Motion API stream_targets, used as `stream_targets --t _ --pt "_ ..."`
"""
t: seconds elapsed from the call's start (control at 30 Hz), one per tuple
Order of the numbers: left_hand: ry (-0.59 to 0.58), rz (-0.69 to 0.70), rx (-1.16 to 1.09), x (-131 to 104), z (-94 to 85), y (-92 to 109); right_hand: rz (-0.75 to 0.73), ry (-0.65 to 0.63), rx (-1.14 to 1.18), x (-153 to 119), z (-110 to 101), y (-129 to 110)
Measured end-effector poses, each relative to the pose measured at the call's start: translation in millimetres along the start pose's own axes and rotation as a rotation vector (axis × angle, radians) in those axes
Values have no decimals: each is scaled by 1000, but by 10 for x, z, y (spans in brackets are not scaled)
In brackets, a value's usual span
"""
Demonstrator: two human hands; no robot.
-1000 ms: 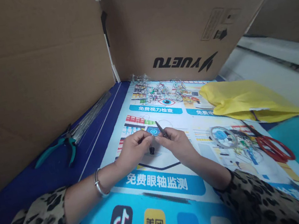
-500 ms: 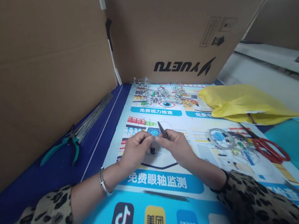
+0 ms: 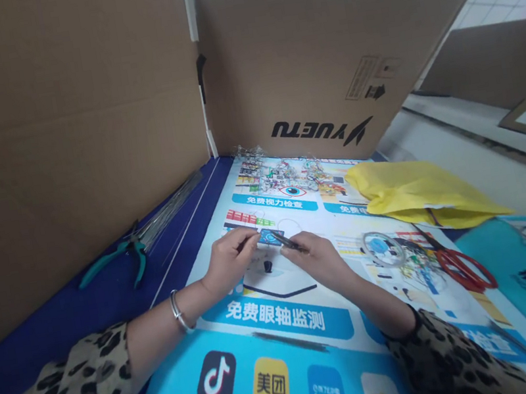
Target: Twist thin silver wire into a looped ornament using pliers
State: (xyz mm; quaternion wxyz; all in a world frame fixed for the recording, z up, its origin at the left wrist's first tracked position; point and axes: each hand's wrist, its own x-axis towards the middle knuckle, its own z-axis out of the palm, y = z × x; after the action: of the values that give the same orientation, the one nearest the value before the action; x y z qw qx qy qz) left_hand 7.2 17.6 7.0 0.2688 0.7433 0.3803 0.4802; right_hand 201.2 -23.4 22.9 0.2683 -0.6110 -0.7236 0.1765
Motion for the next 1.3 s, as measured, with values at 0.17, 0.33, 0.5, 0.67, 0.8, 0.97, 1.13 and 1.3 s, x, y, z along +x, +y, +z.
stream_targets --t 0.17,0.33,0.5,0.67,0.8,0.97,1.13,1.3 --pt "-28 64 57 -7 -1 5 -34 -37 -30 -19 75 -35" --pt "-88 -24 3 -13 6 30 -2 -43 11 -33 94 -13" --pt "-183 -258 -203 -26 14 75 39 38 56 -34 113 29" --pt "-243 -395 -339 -10 12 114 29 39 50 -37 107 35" --pt "-238 -402 -354 4 15 112 -32 -4 18 -28 81 24" --pt "-299 -330 -302 -5 21 74 -40 -39 27 -29 71 18" --pt "-357 -303 -278 -16 30 56 -26 -64 26 -43 71 23" --pt "-394 -270 -263 3 -6 81 -53 -36 -24 -44 79 30"
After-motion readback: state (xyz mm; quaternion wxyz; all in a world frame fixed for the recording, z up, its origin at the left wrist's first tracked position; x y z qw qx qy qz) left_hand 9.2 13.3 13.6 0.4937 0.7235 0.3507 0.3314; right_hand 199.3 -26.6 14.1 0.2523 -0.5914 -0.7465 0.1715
